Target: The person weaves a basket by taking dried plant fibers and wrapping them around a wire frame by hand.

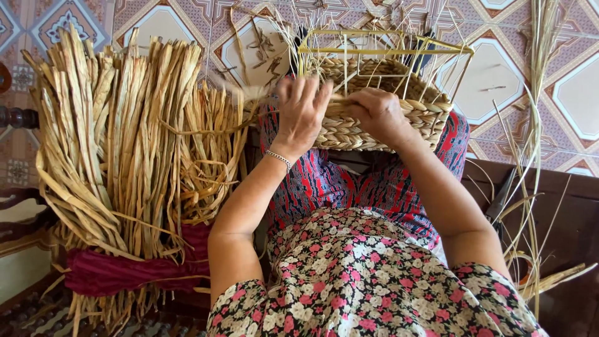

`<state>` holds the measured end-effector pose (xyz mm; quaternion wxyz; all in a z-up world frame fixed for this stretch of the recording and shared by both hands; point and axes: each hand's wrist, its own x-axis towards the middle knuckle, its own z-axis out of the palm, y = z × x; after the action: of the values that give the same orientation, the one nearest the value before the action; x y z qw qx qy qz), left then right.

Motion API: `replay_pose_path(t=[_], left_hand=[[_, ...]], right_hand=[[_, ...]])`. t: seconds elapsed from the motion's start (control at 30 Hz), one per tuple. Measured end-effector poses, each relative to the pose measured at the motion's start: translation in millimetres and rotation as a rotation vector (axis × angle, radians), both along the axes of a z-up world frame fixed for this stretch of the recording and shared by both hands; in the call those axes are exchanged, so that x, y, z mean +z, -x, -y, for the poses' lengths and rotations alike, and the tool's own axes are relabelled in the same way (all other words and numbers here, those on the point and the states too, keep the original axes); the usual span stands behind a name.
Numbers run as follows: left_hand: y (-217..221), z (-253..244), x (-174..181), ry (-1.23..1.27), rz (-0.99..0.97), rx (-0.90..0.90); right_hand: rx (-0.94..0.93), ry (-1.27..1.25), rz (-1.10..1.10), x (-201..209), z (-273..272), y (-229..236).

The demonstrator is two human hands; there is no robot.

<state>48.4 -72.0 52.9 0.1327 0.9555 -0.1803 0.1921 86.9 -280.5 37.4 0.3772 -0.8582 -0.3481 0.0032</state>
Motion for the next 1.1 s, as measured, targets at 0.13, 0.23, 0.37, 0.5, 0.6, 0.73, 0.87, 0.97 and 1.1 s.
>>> replay_pose_path(t=[0.13, 0.23, 0.37, 0.5, 0.6, 0.73, 0.87, 0.97, 1.1], left_hand=[[14.2, 9.5, 13.6, 0.054, 0.355, -0.083], [7.8, 15.5, -97.7, 0.198, 0.085, -0.153], [-31.0, 30.4, -68.3, 0.299, -0.300, -0.061], [-34.9, 41.4, -56.9, 0.527, -0.350, 0.003], [-18.8, 32.4, -59.7, 0.889, -0.362, -0.015], [23.9, 30.6, -72.5, 1.355, -0.595, -0.135], [50.1, 38.0, -57.5, 0.923, -0.380, -0.223], [39.3, 32.5, -37.4, 0.498, -0.078, -0.292], [14.1, 4.9, -17.6, 0.196, 0.025, -0.091]], right_hand=[[-0.123, 0.037, -0.012, -12.1, 0.8, -3.5], [-0.116, 0.023, -0.100, -16.3, 5.7, -6.3], [-0.098, 0.038, -0.200, -6.5, 12.6, -2.4], [-0.093, -0.001, -0.131, -6.1, 18.1, 2.3], [-0.120, -0.059, -0.094, -0.2, 19.7, -0.4], [-0.115, -0.144, -0.003, 17.2, 11.1, -2.5], [-0.158, -0.116, -0.019, 4.2, 7.8, -5.0], [-0.167, -0.031, -0.015, -0.7, 12.3, -5.6], [-0.056, -0.009, 0.115, 20.7, 14.5, -3.1]])
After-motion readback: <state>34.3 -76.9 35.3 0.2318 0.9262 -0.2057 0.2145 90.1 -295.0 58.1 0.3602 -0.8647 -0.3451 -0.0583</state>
